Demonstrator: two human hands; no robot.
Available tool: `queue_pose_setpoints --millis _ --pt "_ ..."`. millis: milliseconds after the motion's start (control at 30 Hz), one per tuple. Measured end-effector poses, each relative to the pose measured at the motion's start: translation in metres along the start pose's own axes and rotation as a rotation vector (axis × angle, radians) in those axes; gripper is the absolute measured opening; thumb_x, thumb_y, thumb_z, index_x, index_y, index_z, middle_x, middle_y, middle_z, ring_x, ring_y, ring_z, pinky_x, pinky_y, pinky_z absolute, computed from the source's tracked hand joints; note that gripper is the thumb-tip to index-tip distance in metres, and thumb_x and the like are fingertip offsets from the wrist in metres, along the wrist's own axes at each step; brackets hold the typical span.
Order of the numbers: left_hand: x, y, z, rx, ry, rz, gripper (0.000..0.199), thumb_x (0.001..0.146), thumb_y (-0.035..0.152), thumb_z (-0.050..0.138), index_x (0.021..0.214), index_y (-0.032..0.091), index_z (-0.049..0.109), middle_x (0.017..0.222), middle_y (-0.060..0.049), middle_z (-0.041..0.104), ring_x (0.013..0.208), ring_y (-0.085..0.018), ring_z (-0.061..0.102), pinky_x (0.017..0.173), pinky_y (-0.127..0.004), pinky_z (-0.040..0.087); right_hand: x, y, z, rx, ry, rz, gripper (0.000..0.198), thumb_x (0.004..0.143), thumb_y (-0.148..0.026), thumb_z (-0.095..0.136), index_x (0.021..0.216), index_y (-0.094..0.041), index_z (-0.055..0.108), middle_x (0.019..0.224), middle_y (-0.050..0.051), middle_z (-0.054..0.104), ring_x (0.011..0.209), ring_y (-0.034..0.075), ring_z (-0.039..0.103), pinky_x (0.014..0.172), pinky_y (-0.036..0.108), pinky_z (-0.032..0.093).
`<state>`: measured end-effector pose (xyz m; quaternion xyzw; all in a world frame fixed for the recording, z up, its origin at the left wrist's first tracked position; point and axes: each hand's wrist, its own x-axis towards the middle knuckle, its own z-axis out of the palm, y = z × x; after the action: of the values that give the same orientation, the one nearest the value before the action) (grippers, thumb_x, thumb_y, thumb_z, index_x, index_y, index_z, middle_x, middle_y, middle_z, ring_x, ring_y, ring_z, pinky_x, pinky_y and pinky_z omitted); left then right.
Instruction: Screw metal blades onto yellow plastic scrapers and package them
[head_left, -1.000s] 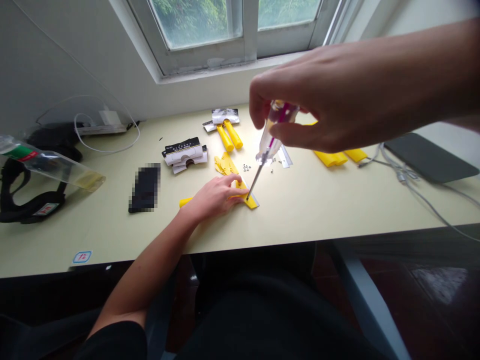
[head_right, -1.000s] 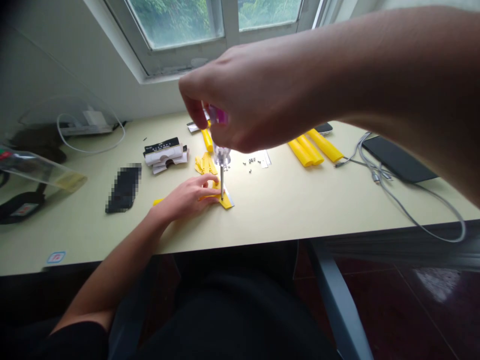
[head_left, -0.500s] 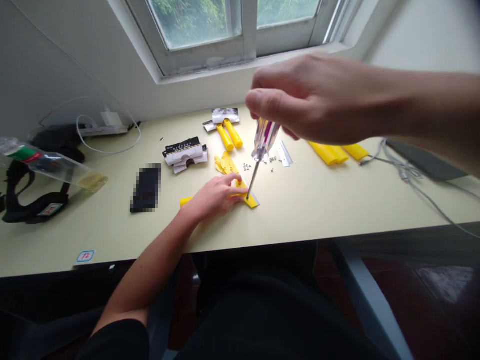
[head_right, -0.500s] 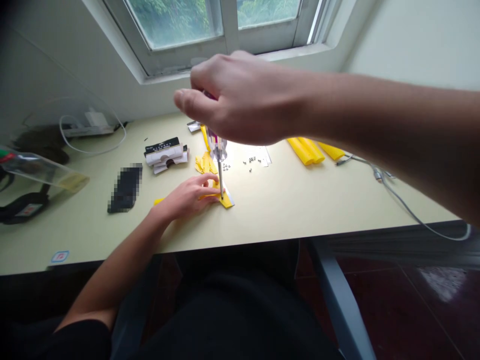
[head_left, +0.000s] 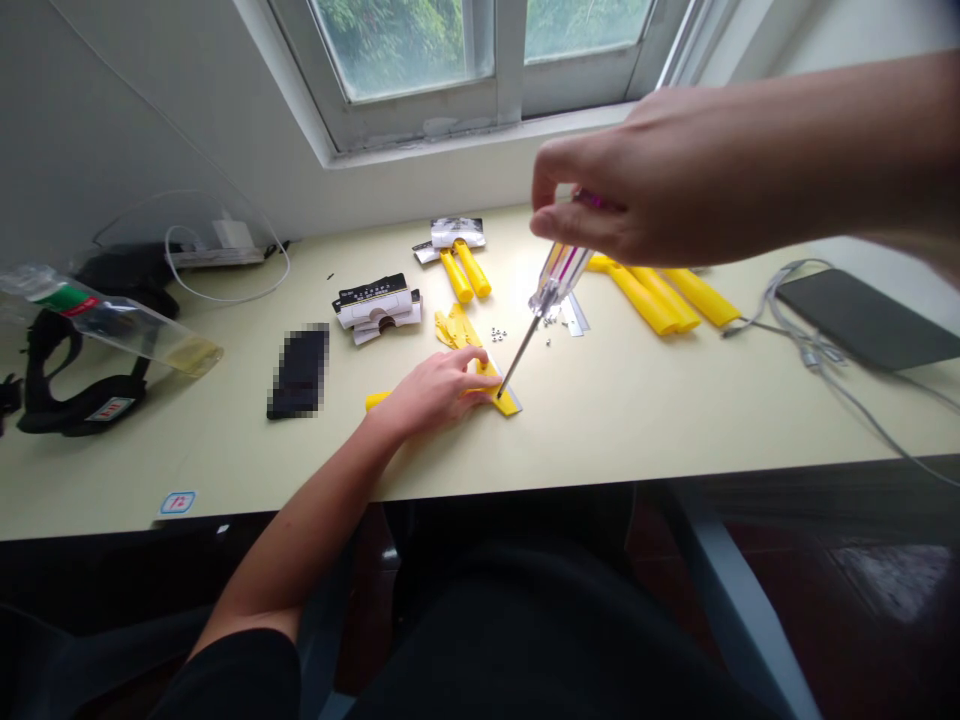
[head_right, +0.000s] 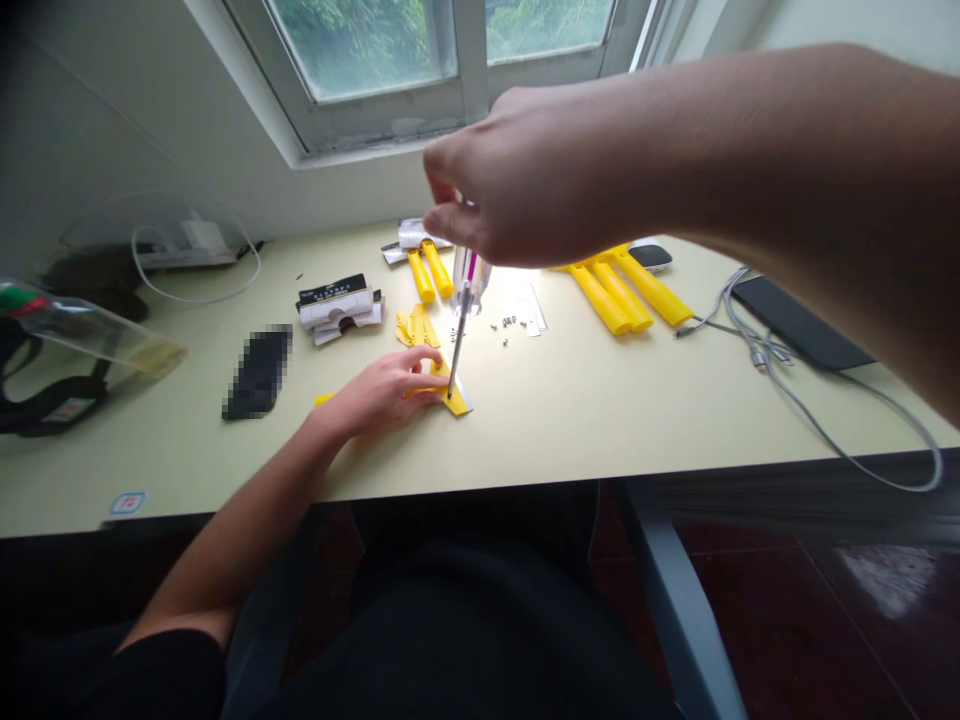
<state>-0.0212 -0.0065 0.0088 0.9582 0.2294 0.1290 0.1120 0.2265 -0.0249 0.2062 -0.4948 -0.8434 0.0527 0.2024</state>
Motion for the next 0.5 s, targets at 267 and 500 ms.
queue_pose_setpoints --millis 267,500 --pt "0.000 0.001 -0.002 -0.009 0.002 0.006 0.022 0.093 0.030 0.056 0.108 0.029 0.073 0.123 -0.007 0.059 0.093 -0.017 0.063 0.086 -0.034 0.052 -0.007 -0.015 0.002 -0.214 -0.160 0.009 0.029 0.091 -0.053 0.044 0.104 -0.034 0.062 0.075 -0.002 0.064 0.059 0.012 0.057 0.042 0.020 0.034" --pt "-0.001 0.002 -0.002 0.007 0.001 0.005 0.023 0.094 0.031 0.055 0.109 0.029 0.073 0.123 -0.007 0.058 0.093 -0.017 0.064 0.086 -0.034 0.051 -0.012 -0.025 0.011 -0.049 -0.126 -0.064 0.040 0.082 -0.042 0.052 0.118 -0.026 0.044 0.098 0.003 0.062 0.073 0.015 0.061 0.051 0.023 0.042"
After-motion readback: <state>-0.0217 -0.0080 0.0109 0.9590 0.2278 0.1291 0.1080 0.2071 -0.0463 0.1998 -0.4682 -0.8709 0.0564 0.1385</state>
